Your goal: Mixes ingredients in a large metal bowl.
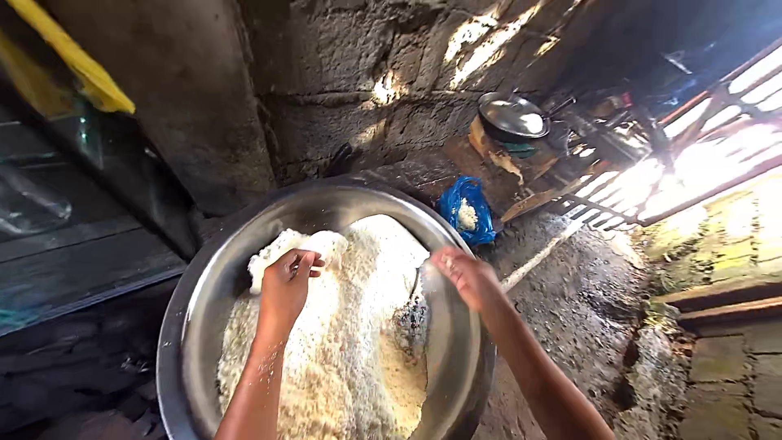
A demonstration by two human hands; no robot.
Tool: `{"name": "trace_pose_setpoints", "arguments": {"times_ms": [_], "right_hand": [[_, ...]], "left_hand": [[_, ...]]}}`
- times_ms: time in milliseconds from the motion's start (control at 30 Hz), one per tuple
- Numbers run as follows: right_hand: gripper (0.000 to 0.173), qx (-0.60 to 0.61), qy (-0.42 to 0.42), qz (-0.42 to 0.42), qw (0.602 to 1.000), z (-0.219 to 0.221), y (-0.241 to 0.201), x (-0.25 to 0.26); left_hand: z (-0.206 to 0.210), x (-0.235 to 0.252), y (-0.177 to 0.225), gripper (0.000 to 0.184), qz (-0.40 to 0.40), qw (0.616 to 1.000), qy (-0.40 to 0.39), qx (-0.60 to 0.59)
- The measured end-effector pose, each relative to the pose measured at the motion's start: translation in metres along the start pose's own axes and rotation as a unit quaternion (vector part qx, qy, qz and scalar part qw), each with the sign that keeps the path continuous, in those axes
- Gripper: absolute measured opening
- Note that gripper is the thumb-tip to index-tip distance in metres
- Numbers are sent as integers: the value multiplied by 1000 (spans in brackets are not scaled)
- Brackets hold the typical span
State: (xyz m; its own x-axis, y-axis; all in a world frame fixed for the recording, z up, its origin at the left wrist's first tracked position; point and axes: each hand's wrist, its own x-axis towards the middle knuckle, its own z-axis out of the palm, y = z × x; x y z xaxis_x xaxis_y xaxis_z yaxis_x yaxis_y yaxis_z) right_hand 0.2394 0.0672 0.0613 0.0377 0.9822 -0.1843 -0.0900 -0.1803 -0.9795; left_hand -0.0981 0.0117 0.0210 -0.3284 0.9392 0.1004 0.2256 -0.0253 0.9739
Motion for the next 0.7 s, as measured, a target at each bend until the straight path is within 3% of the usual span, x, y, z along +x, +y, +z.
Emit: {"name": "trace_pose_setpoints", "arguments": {"times_ms": [33, 100, 133, 200, 300, 433, 533, 600, 700], "right_hand": [[35, 87, 85, 8, 992, -6, -15, 21], [52, 159, 141, 42, 976, -14, -20, 43], [48, 142, 129, 52, 980, -9, -8, 45], [35, 65, 30, 87, 994, 7, 28, 37], [31, -25, -89, 139, 986, 37, 63, 28], [30, -175, 28, -43, 983, 74, 114, 52], [26, -227, 72, -119, 964, 111, 143, 37], [24, -165, 30, -109, 980, 140, 146, 1], [43, -101, -110, -92, 985, 162, 137, -62]], "left_hand": [[1, 0, -1, 25, -4, 1000, -3, 7], [1, 0, -4, 24, -9, 1000, -7, 23], [0, 1, -5, 24, -10, 999, -6, 31], [-2, 4, -9, 24, -13, 999, -4, 46], [9, 6, -19, 24, -49, 999, 10, -2], [77, -15, -58, 26, -132, 965, 139, -178], [113, -37, -70, 28, -92, 959, 170, -206], [118, -41, -61, 34, -104, 948, 143, -264], [107, -40, -56, 45, -98, 941, 71, -315]]}}
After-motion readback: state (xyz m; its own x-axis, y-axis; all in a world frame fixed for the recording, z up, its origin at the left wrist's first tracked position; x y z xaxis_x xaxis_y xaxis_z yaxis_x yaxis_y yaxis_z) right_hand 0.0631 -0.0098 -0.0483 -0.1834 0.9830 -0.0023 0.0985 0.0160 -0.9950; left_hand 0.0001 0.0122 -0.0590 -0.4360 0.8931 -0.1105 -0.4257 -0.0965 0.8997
